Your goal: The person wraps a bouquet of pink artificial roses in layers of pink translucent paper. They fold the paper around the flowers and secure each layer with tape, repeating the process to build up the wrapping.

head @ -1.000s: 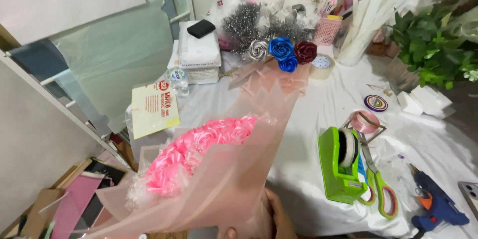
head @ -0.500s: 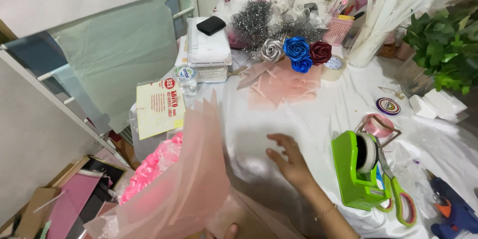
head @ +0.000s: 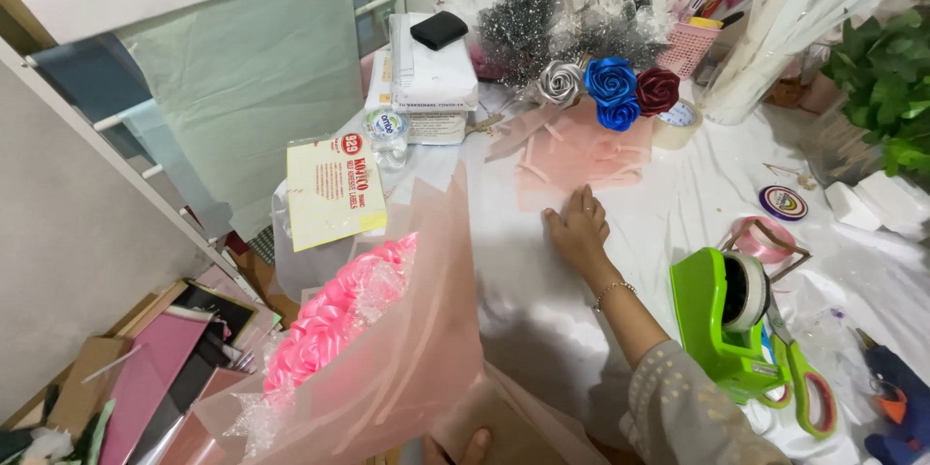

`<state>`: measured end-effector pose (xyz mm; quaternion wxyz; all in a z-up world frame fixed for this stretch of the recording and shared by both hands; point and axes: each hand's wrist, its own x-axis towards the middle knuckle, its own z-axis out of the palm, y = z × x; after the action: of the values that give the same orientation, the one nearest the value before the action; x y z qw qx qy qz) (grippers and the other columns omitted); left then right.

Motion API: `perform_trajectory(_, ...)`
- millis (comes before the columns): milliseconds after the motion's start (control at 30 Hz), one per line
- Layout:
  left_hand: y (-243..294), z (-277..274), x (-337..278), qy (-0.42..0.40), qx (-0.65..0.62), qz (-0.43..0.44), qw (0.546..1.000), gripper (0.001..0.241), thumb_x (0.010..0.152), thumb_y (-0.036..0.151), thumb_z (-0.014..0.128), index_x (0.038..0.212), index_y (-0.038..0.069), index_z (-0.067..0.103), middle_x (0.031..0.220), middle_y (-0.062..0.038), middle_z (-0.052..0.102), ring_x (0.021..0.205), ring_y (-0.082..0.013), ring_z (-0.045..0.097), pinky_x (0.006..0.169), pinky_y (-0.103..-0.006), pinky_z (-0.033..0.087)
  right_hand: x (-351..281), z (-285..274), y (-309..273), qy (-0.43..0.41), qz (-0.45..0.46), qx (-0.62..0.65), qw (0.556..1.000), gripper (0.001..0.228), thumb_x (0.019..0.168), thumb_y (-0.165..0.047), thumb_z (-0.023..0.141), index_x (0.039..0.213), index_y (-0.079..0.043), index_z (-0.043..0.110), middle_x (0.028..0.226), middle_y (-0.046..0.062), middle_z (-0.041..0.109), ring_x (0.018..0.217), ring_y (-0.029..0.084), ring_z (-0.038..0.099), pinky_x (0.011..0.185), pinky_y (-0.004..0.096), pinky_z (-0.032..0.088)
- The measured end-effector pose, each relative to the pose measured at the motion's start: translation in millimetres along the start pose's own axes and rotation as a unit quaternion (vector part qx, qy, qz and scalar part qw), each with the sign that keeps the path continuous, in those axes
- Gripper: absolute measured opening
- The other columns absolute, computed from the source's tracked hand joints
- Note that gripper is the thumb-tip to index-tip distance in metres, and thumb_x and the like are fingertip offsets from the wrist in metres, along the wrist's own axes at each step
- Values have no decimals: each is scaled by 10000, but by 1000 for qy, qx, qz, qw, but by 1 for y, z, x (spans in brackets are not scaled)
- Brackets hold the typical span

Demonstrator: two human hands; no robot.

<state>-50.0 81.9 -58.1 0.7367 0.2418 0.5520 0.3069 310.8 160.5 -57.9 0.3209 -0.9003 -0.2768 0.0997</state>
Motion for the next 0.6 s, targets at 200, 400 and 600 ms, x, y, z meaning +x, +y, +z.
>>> perform_trajectory(200, -7, -5, 8, -11, 22, 71, 997, 1111, 610, 170, 795, 1616, 246, 329, 1586, -3, 508, 1426, -250, 510, 1139, -427, 415, -94, -36, 4, 0, -35, 83, 996, 844, 986, -320, 529, 1613, -10, 55, 1713, 183, 15, 1571, 365, 4, 1260, 472, 92)
perform_trajectory(400, 4, -1, -7, -90, 13, 115, 989, 1027, 681, 241, 763, 1608, 186, 324, 1546, -67, 545, 1374, -236, 546, 1120, -376, 425, -178, -48, 65, 66, -157, 76, 982, 872, 948, -355, 577, 1623, -37, 125, 1709, 204, 115, 1593, 318, 73, 1264, 451, 78)
perform_trajectory(600, 12, 9, -27, -131, 9, 129, 983, 942, 718, 259, 752, 1571, 123, 378, 1510, -88, 561, 1354, -217, 553, 1092, -357, 448, -245, -110, 24, 138, -214, 70, 965, 834, 941, -191, 600, 1633, -36, 161, 1706, 224, 169, 1587, 356, 180, 1268, 444, 204)
